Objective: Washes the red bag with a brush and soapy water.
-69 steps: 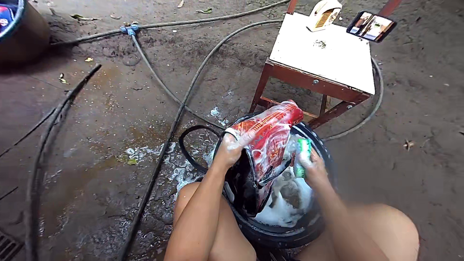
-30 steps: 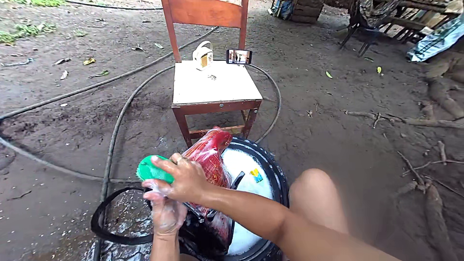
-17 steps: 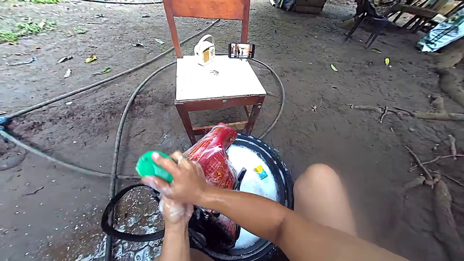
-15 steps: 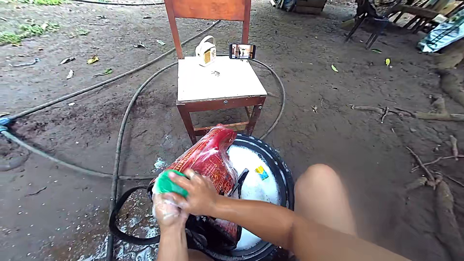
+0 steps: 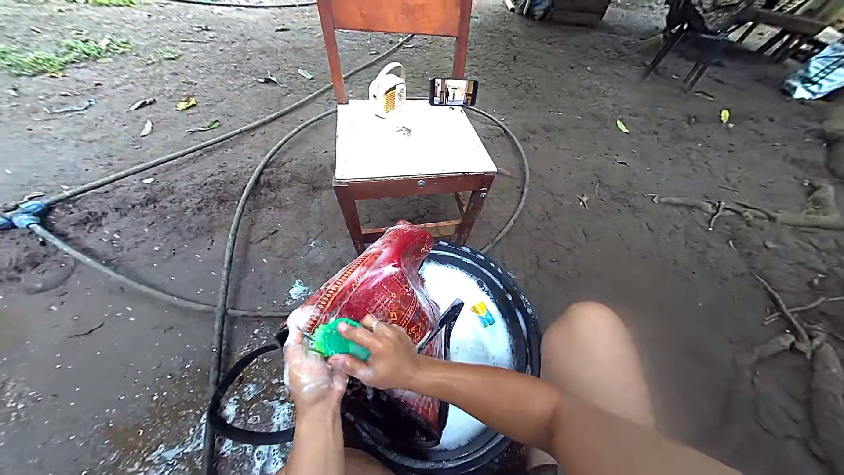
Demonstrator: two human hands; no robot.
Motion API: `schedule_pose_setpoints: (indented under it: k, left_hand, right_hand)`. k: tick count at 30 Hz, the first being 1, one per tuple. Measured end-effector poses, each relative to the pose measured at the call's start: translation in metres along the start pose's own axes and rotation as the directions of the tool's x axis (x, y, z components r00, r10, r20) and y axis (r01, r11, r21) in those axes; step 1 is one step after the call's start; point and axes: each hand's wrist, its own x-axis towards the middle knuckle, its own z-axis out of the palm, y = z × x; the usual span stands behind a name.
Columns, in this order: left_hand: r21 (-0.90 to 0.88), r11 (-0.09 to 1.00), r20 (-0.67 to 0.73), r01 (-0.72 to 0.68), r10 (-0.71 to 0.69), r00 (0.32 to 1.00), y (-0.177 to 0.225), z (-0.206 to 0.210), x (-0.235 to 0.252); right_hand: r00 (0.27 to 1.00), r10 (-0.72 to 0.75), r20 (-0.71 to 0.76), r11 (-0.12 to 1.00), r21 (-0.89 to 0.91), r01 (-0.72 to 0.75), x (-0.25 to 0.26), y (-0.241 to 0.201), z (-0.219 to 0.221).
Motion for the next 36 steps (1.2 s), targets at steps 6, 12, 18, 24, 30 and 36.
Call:
schedule_pose_setpoints:
  k: [6, 12, 18, 24, 30, 36]
  left_hand:
    - [0.059, 0.997, 0.025, -0.057, 0.055, 0.998, -0.025, 0.004, -0.015]
    - [0.021, 0.999, -0.006, -0.038, 0.039, 0.999, 0.004, -0.008, 0.001]
    - [0.041, 0.999, 0.003, -0.03, 0.03, 1.0, -0.023, 0.005, -0.017]
    - [0.063, 0.998, -0.045, -0.029, 0.032, 0.998, -0.002, -0.003, -0.008]
    - [-0.055, 0.999, -0.011, 0.003, -0.004, 1.0, -0.02, 0.01, -0.014]
    - [-0.075, 0.997, 0.074, -0.027, 0.032, 0.997, -0.003, -0.011, -0.01]
  right_hand:
    - [0.968, -0.099, -0.229, 0.995, -0.001, 0.102, 0.076, -0.042, -0.001]
    - [0.998, -0.05, 0.028, 0.994, 0.097, 0.047, -0.022, 0.028, 0.006]
    - [0.955, -0.143, -0.259, 0.973, 0.141, 0.184, 0.069, -0.041, -0.007]
    - [0.986, -0.145, -0.078, 0.989, -0.002, 0.145, -0.008, 0.013, 0.007]
    - [0.917, -0.242, -0.317, 0.965, 0.024, 0.263, 0.075, -0.033, -0.006]
    - [0.928, -0.353, -0.122, 0.935, -0.07, 0.347, 0.014, 0.015, 0.006]
